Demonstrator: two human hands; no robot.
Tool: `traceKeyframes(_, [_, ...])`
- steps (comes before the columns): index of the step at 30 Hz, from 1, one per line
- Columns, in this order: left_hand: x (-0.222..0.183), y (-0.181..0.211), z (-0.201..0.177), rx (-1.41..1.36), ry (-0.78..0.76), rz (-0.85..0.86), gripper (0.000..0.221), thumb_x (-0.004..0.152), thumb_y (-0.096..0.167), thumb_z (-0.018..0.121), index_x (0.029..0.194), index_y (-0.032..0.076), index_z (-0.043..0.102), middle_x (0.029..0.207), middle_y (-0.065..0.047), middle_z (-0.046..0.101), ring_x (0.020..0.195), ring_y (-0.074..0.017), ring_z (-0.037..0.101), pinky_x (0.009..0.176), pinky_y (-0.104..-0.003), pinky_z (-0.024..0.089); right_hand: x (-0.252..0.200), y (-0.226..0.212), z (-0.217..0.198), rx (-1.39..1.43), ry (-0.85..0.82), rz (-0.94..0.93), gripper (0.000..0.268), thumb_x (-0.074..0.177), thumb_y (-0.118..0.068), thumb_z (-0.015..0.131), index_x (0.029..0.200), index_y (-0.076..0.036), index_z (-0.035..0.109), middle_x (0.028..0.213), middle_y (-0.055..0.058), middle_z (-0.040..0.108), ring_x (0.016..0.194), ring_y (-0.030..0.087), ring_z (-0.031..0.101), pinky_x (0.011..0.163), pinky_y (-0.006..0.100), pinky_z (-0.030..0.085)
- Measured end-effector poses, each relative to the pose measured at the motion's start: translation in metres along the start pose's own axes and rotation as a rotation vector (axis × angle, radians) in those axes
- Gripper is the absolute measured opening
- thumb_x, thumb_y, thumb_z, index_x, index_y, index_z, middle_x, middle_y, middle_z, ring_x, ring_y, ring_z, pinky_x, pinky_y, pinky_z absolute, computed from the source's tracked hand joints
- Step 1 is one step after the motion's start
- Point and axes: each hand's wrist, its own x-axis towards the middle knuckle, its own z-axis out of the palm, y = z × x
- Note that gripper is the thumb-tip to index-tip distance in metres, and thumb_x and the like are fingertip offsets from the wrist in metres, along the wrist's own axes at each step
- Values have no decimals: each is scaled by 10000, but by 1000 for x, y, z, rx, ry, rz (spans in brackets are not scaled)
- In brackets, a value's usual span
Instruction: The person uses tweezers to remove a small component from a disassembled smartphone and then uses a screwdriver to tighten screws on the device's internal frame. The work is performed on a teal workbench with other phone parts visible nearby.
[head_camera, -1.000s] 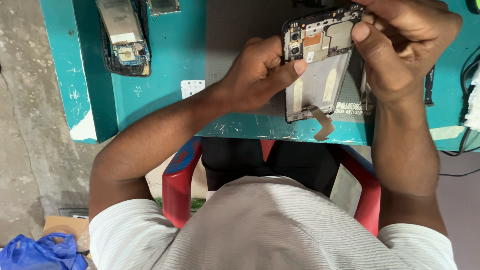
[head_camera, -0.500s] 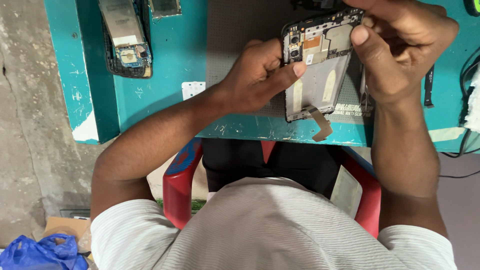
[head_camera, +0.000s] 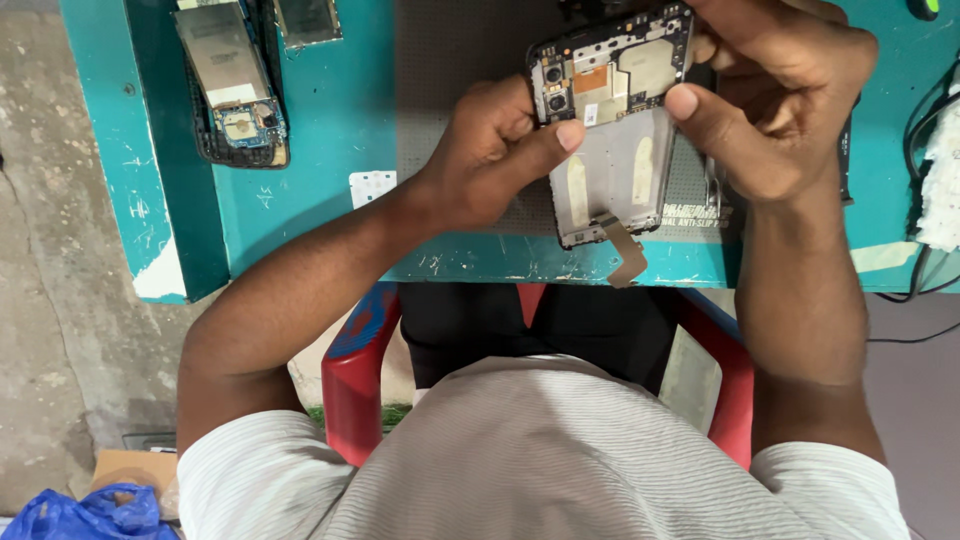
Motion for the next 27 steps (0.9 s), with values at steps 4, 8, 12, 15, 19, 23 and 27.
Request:
traceKeyframes(4, [-1,-3,1,-124,-2,-10,336,1182,215,536,1362,-69,544,1191,-114,709,1103,-109,680,969,-276,578,1,1,-5,-89,3,-15,337,1042,-13,730,1324,155,652,875,184,673,654,168,598,562,261,408])
traceKeyframes(8, [2,1,0,-211,63,-22,375,1160,235,530,1346,-88,571,1199,-195,709,1128,-215,706,1017,-348,595,-11,-6,-23,-384,81,130,168,1047,10,614,1169,99,688,908,143,718,746,166,680,631,261,491])
traceKeyframes(12, [9,19,-4,-285,34,56,477,1110,289,450,1439,-52,504,1373,-239,655,1241,-270,686,1121,-394,572,-12,-22,-35,-732,38,420,166,1056,-96,617,995,14,724,871,95,734,749,172,707,640,282,537])
traceKeyframes(15, [10,22,-7,-419,36,33,473,1128,270,386,1484,-29,475,1411,-232,649,1261,-277,692,1131,-414,577,3,-29,-35,-958,-331,656,392,999,-400,775,812,-56,754,647,76,684,494,213,611,487,356,469])
traceKeyframes(19, [7,-2,-7,-551,147,-34,451,1180,257,365,1532,-19,429,1483,-188,595,1361,-260,600,1215,-422,481,-4,-42,-19,-1271,-545,569,516,922,-603,762,687,-143,768,646,18,702,520,197,632,590,341,524])
traceKeyframes(23, [9,-22,-7,-730,133,-74,432,1257,318,371,1534,-12,408,1492,-160,541,1380,-258,517,1226,-430,391,-12,-48,-9,-1354,-418,656,448,809,-626,810,772,-180,802,688,60,708,559,268,636,561,386,527])
traceKeyframes(27, [11,-3,-5,-781,40,-168,574,1205,426,270,1628,38,279,1610,-148,456,1495,-249,468,1294,-441,396,-16,-44,-11,-1310,-383,599,331,806,-536,828,789,-206,810,708,37,717,582,257,647,565,384,531])
